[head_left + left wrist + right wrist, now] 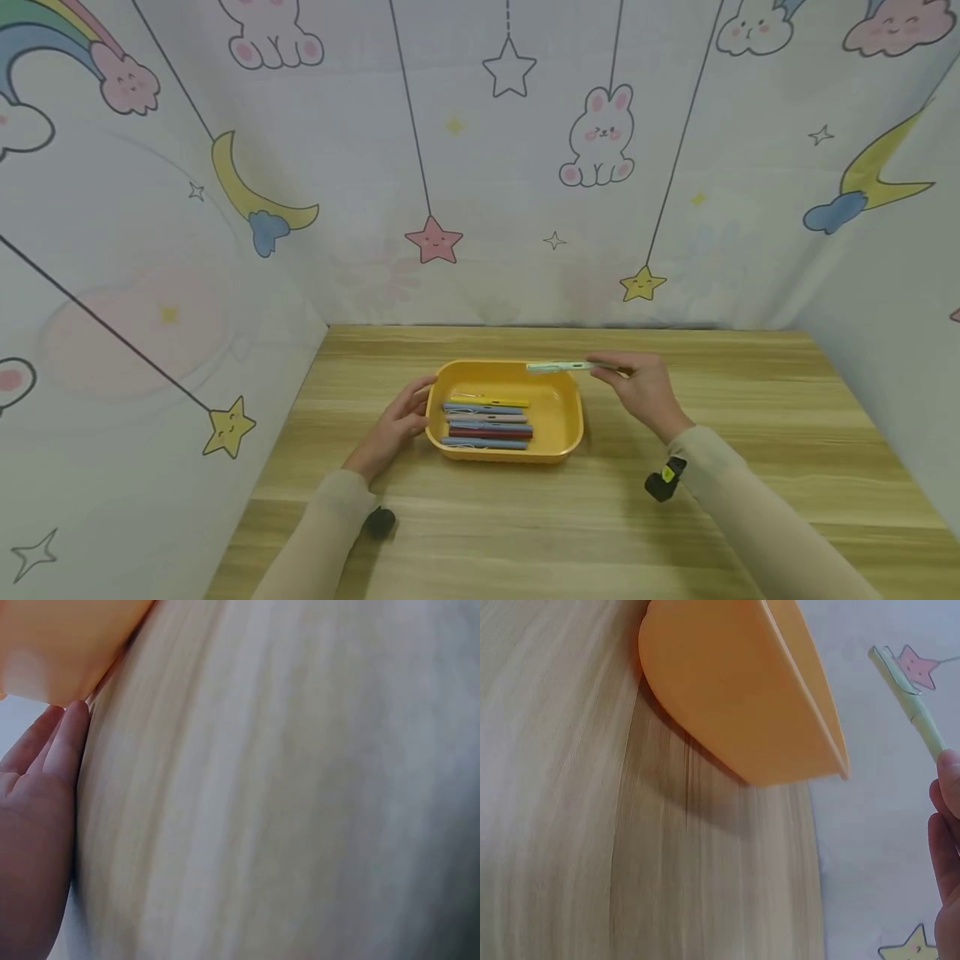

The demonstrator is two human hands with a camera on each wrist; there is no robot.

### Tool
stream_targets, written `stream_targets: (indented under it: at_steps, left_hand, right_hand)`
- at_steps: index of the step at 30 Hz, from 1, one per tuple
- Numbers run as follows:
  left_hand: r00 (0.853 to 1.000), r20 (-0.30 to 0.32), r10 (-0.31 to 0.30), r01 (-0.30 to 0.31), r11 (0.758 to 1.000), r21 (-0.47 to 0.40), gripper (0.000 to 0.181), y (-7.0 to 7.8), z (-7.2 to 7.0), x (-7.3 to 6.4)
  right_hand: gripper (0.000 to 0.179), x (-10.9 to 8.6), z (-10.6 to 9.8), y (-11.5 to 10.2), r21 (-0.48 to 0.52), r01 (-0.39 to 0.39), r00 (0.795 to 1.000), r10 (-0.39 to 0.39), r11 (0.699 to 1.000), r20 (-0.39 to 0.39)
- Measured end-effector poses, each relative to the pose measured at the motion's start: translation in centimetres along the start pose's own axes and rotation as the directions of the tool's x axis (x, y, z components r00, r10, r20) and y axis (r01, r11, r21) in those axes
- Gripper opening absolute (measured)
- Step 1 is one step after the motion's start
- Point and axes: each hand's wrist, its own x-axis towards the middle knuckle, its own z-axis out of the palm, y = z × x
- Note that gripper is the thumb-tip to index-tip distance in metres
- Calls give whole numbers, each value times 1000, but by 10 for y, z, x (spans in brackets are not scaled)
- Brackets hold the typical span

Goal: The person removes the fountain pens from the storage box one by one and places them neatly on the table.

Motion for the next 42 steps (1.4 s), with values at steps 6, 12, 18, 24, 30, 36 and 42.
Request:
stream_targets:
  at_steps: [6,12,18,24,30,36,42]
  left_hand:
    - [1000,-9,-4,4,1000,-12,66,-1,1,1]
    - [1000,-21,-8,8,1000,-9,66,-3,1,2]
    - [1000,-20,-5,4,1000,-19,66,-3,1,1]
    - [1000,-18,4,-4,1000,-22,66,-2,1,1]
    - [1000,-12,7,-8,1000,-21,66,-1,0,1]
    - [1000,-18,-12,12,1000,-14,65,-4,-1,1]
    - [999,-26,-24,23,1000,-1,65,-3,0,2]
  right_hand:
    - [24,-6,-11,17,84,-44,998,48,996,-52]
    - [24,-9,-27,22,124,-104,991,113,987,-69]
    - [24,-13,-43,25,130,-143,985,154,981,-81]
    - [26,-21,-52,59,136,-158,980,172,978,-95]
    - [27,-28,-56,78,141,-156,981,170,978,-96]
    - [28,-33,-55,92,109,-237,967,245,966,-70]
    - [27,-35,-53,105,81,-337,940,340,938,-23]
